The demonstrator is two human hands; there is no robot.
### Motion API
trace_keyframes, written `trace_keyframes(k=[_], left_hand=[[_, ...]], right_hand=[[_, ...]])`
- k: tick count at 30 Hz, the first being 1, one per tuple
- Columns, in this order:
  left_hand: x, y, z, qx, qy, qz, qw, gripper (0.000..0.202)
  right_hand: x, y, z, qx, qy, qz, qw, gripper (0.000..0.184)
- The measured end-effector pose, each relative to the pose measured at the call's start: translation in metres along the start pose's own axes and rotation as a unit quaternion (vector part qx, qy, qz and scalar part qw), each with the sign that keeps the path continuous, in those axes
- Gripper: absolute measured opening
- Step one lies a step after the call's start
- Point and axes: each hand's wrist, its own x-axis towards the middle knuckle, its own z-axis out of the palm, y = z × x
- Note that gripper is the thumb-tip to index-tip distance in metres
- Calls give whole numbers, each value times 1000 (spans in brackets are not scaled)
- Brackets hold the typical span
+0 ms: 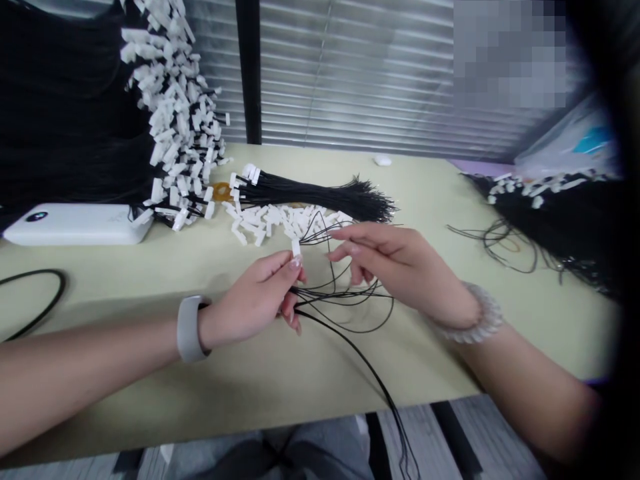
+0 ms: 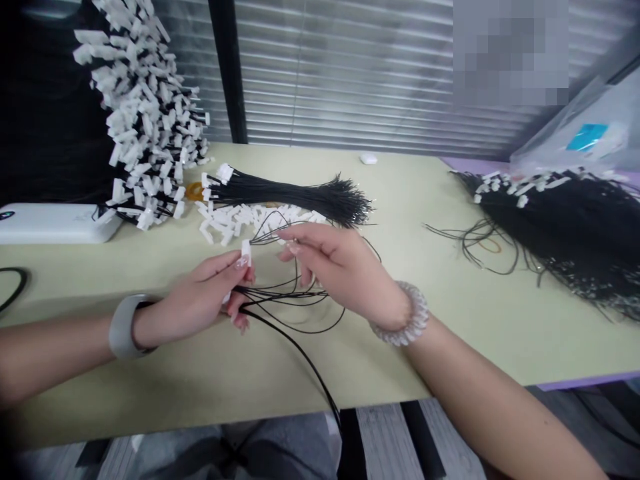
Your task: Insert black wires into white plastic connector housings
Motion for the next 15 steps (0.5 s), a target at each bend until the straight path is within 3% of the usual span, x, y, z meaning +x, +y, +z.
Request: trace_keyframes(k=[4,9,15], left_hand=[[0,-1,0,0,-2,5,1000,29],[1,-1,0,14,0,10,1000,30],[0,-1,0,16,0,7,1000,30]], right_hand=[[-1,2,7,73,37,-9,997,24],[3,6,4,226,42,16,973,43],[4,4,6,280,32,39,959,54]])
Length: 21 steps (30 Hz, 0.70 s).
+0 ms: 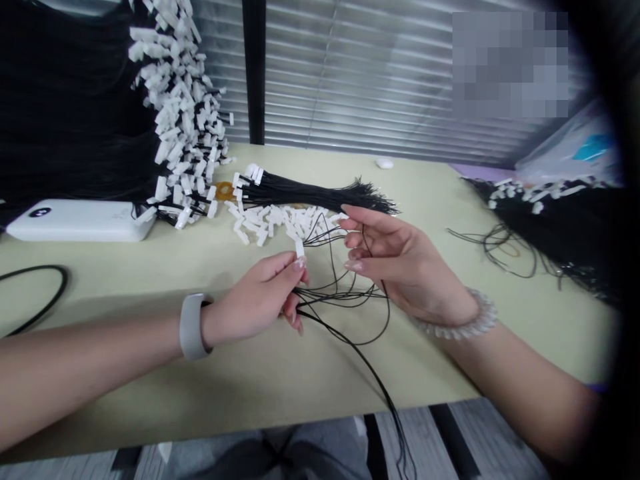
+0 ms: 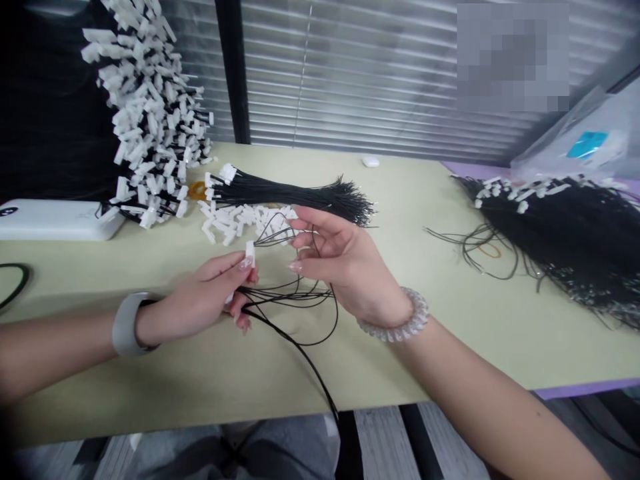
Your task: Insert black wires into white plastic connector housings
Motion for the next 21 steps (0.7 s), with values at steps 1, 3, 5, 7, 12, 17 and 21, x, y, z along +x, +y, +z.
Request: trace_keyframes(k=[1,3,5,7,12,17,21], left_hand=[[0,0,0,0,-1,-2,1000,30],[0,1,0,-1,-3,-2,1000,29],[0,1,0,-5,-3,-3,1000,29],[0,1,0,-7,-1,-4,1000,29],[1,0,0,1,5,-4,1000,30],[1,0,0,9,-1,-5,1000,32],[1,1,-1,9,-2,-4,1000,31]], right_hand=[[0,0,1,6,2,4,1000,54],[-1,0,1,15,3,11,1000,54],[-2,1,2,20,3,15,1000,54],[-1,0,2,24,3,16,1000,54],[-1,-2,3,22,3,28,999,53],[-2,-3,4,40,3,30,999,53],[-2,-3,4,50,-1,34,998,54]])
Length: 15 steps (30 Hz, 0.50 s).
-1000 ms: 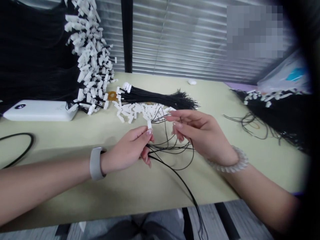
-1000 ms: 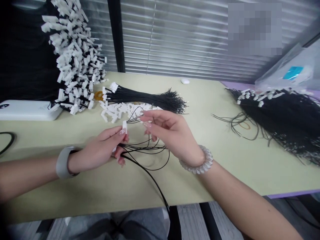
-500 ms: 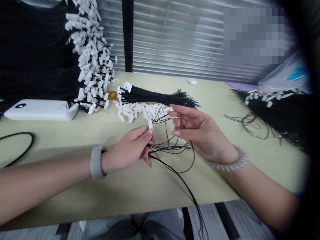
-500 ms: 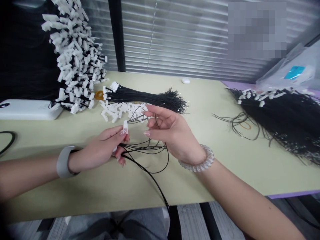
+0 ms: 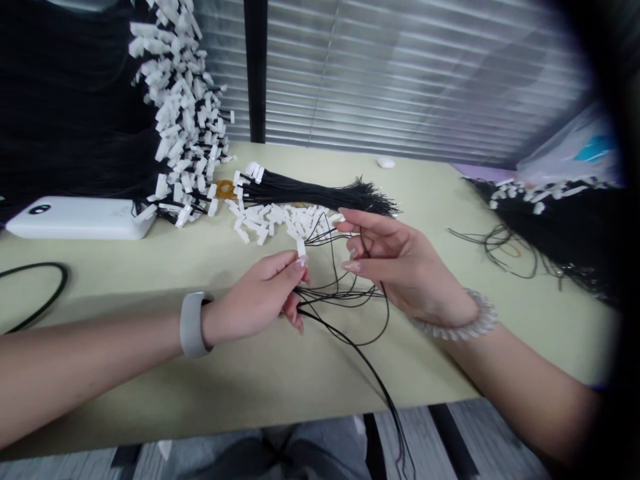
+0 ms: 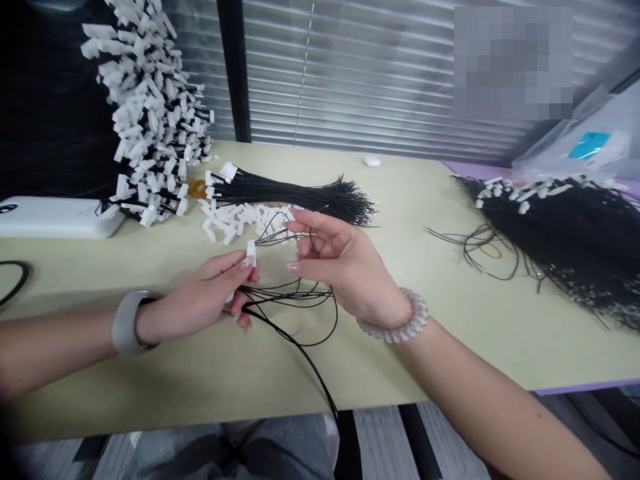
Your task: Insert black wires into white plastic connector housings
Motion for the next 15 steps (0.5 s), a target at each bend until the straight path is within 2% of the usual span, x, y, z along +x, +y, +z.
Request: trace_keyframes(k=[15], left_hand=[[0,-1,0,8,-1,-2,1000,31]], right_hand=[[-1,-1,0,12,-50,-5,999,60]])
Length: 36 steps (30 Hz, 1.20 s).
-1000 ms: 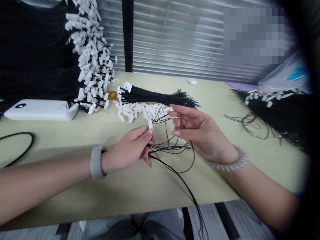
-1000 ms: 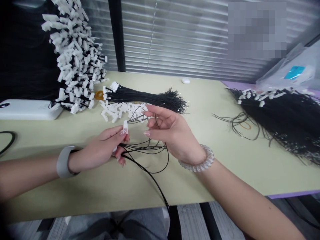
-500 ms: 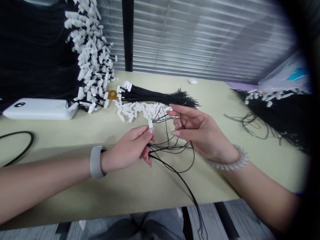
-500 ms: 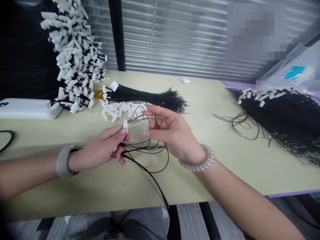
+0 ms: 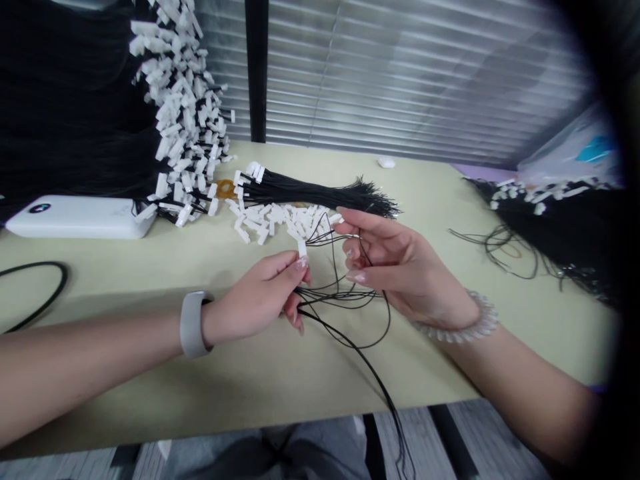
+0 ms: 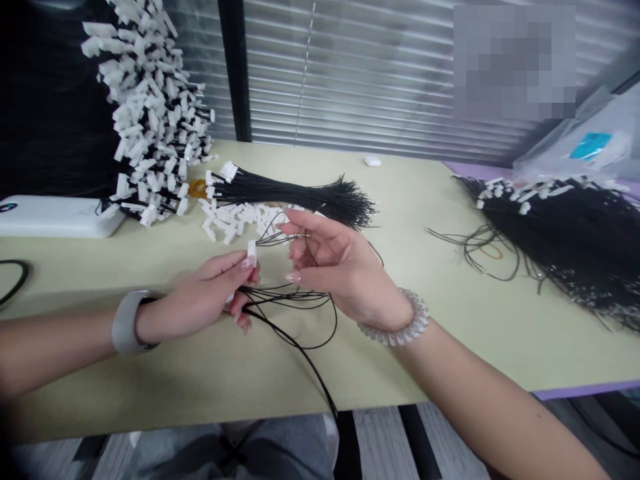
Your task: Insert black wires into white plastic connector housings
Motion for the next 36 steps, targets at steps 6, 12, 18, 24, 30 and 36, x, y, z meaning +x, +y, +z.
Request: trace_keyframes(k=[6,12,18,24,30,36], left_hand=[[-1,0,1,-3,6,3,1000,30],[-1,-1,1,-6,1,3,1000,30],[-1,1,0,-6,-4,0,1000,30],[-1,1,1,-8,-4,4,1000,30],[-1,0,1,-7,5,12,1000,29],[-1,2,1,-16,-12,-2,1000,31]], right_hand=[[-1,1,1,-10,-7,10,1000,60],[-2,0,2,-29,-7,2,1000,60],[-1,1,0,-55,30,-26,998,40],[-2,-1,-6,-152,-15,-39,988,48],[-6,1,2,-317,-107,15,942,29],[-2,4,7,-447,0,-93,890,21]])
